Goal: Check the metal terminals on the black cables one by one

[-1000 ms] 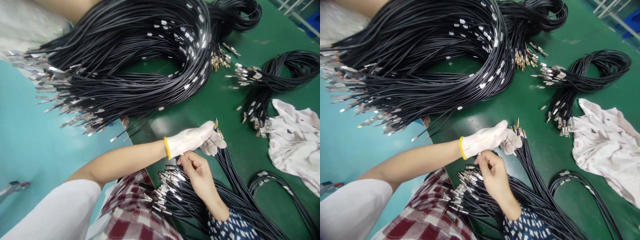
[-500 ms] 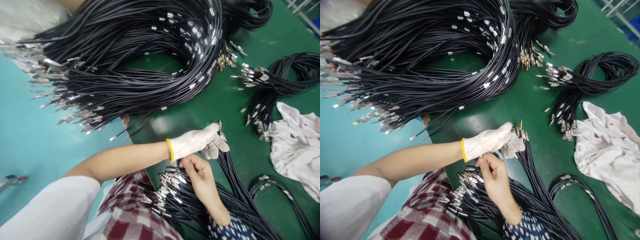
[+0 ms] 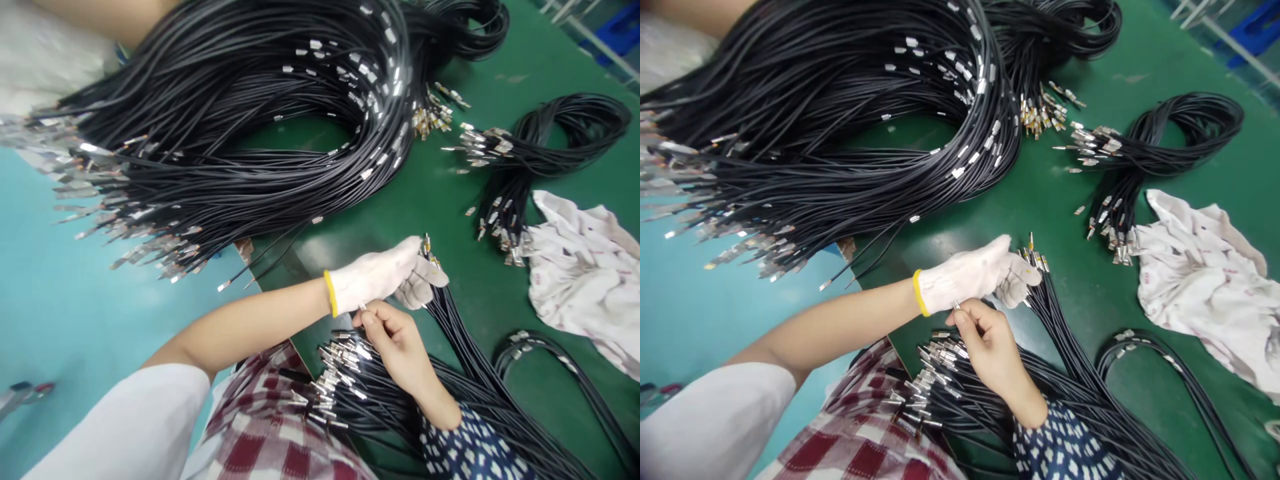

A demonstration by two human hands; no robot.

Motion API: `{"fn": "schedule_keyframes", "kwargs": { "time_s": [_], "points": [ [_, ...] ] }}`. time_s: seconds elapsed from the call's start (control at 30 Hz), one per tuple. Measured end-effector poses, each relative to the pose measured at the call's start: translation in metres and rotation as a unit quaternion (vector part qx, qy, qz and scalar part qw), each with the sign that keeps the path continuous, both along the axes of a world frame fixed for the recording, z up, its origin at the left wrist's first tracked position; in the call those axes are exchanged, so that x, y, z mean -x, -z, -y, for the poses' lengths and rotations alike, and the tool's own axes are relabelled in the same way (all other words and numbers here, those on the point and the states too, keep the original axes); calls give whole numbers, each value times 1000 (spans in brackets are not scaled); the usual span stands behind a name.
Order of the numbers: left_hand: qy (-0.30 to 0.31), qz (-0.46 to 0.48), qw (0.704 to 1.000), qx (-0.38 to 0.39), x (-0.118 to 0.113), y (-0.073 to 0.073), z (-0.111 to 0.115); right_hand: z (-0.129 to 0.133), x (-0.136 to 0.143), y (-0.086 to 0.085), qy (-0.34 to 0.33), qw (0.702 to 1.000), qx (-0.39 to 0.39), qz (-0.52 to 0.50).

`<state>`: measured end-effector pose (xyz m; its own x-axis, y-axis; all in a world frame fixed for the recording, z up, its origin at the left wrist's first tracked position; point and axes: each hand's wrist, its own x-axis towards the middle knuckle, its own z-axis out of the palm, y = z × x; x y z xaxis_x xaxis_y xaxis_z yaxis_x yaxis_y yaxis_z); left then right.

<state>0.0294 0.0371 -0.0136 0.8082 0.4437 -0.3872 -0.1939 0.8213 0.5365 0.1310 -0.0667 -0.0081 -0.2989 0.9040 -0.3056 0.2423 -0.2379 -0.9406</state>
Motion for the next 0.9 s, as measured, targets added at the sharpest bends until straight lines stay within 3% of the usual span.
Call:
{"fn": "schedule_keyframes", "kwargs": {
  "time_s": [0.13,0.3,0.5,0.7,0.9],
  "points": [
    [-8,85,996,35,6,9,-5,5,-4,4,36,997,-2,-72],
    [-26,89,995,24,10,19,-1,8,-5,6,66,991,-25,-116],
    [-45,61,997,19,10,8,4,7,-5,7,72,991,-44,-105],
    [-38,39,998,-20,5,0,-2,4,1,4,26,999,-35,-4],
    [-19,-21,997,-67,0,-6,1,2,7,4,35,996,-62,47]
  ]
}}
